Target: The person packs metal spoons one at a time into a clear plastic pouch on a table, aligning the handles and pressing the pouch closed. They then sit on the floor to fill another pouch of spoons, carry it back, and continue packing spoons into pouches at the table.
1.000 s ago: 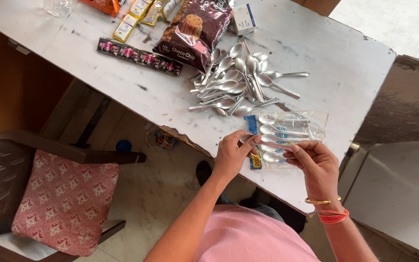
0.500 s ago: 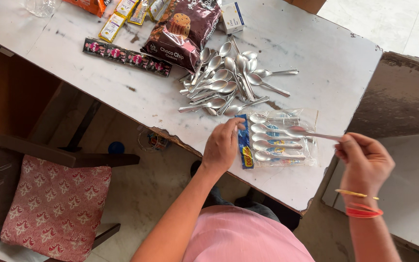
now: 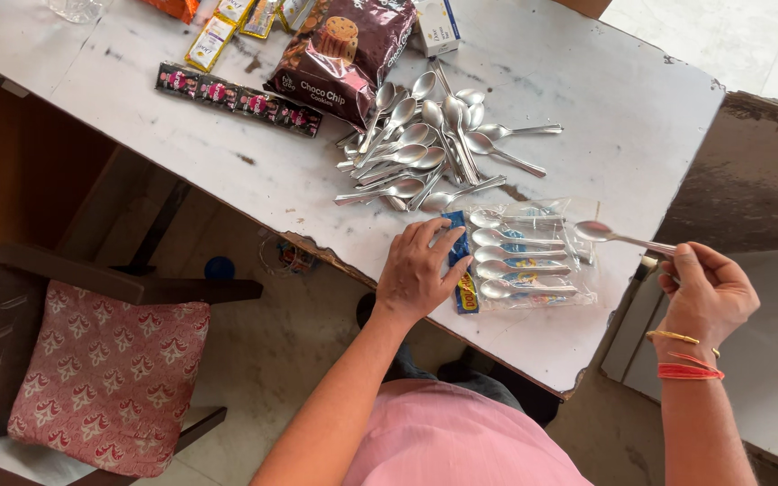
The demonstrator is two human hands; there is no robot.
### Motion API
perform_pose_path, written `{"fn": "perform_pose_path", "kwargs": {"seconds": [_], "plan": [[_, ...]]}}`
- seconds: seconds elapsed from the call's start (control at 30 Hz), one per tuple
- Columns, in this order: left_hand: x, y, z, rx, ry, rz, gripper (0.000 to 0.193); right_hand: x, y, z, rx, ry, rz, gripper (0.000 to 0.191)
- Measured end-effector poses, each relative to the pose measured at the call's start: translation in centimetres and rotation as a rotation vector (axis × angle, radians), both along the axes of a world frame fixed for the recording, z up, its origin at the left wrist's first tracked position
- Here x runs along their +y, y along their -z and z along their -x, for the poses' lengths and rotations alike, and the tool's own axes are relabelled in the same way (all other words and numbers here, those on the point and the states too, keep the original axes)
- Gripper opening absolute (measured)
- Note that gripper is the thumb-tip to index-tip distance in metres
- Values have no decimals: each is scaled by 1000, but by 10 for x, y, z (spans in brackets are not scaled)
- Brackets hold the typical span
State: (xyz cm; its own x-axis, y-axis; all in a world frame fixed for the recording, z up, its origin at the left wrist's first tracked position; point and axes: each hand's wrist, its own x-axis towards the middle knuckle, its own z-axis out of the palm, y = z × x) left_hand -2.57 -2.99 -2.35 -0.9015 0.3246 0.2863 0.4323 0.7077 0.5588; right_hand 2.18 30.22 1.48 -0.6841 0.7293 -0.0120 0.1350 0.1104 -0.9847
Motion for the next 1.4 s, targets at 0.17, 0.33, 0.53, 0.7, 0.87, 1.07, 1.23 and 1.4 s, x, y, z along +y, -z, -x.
{"fn": "perform_pose_path", "kwargs": {"seconds": [0.17, 0.33, 0.53, 0.7, 0.87, 1.07, 1.23, 1.4], "plan": [[1, 0, 0, -11, -5, 16, 43, -9, 10, 8, -74, -196, 66, 13], [0, -1, 0, 7, -11, 32, 43, -32, 16, 20, -158, -338, 183, 19], [1, -3, -1, 8, -15, 37, 44, -57, 13, 28, -216, -395, 184, 21], [1, -4, -1, 3, -21, 48, 44, -65, 10, 31, -211, -304, 244, 21], [1, -4, -1, 14, -23, 45, 44, -67, 9, 28, -251, -300, 158, 21], [1, -4, -1, 16, -20, 39, 44, -70, 7, 28, -380, -285, -85, 20], [1, -2, -1, 12, -18, 42, 44, -69, 7, 30, -422, -347, -78, 21], [0, 0, -2, 12, -18, 30, 45, -62, 11, 29, -497, -390, -172, 23]]}}
